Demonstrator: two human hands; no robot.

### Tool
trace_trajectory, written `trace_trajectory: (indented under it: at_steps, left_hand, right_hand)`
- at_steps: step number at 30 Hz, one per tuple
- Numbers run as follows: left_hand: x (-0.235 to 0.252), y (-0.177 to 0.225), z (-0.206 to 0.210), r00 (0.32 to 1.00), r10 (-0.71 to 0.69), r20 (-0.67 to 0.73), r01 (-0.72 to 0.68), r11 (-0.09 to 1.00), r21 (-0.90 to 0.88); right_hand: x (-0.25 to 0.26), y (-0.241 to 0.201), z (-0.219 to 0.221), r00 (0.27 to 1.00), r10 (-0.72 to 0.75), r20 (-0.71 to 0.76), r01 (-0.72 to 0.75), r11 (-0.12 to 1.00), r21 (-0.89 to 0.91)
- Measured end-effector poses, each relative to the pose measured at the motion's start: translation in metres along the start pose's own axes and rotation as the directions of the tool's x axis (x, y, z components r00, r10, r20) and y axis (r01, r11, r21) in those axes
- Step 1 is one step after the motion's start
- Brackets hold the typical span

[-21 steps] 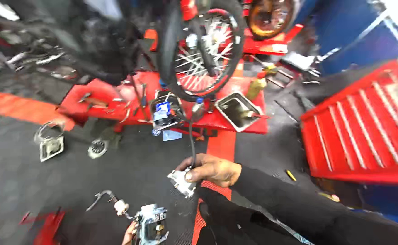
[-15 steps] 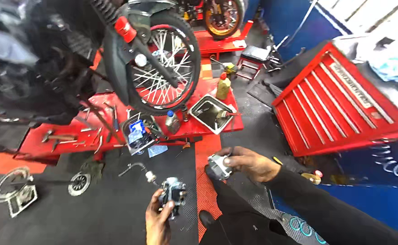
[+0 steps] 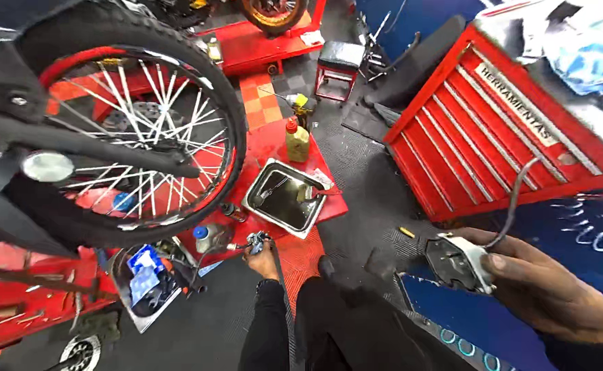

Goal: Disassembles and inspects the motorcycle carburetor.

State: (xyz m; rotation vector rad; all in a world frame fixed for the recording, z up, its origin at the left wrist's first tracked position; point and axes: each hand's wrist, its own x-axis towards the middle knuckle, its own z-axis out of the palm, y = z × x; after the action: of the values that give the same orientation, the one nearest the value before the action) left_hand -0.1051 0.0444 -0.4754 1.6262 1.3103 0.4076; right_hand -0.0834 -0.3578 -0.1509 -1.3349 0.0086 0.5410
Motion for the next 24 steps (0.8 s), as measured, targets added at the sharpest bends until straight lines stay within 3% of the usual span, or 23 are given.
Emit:
trace_trajectory:
  at_steps: [5,11,16,21,24]
  left_hand:
    - [0.035,0.008,0.032,0.991,-0.035,-0.131,0.047,0.995,0.087]
    - [0.064,0.016,0.062,0.965,-0.120,-0.234,0.177,0.954,0.243]
    - [0.069,0.018,0.062,0.976,-0.133,-0.175,0.184,0.930,0.318]
    - [0.067,0.018,0.053,0.980,-0.171,-0.105,0.201,0.872,0.446]
    - [0.043,0.037,0.028,0.995,-0.086,0.044,0.055,0.879,0.473]
  right_hand:
    - [0.022,-0.005,0.003,0.993,0.041,-0.111,-0.041,0.999,0.001]
    - [0.052,-0.009,0.025,0.993,0.080,-0.088,-0.078,0.997,0.023]
    - [0.063,-0.014,0.044,0.995,0.038,-0.097,-0.031,0.997,0.070]
    - [0.040,-0.014,0.049,0.988,-0.007,-0.156,0.027,0.991,0.130]
    - [0.016,-0.006,0.048,0.960,-0.027,-0.279,0.076,0.983,0.165]
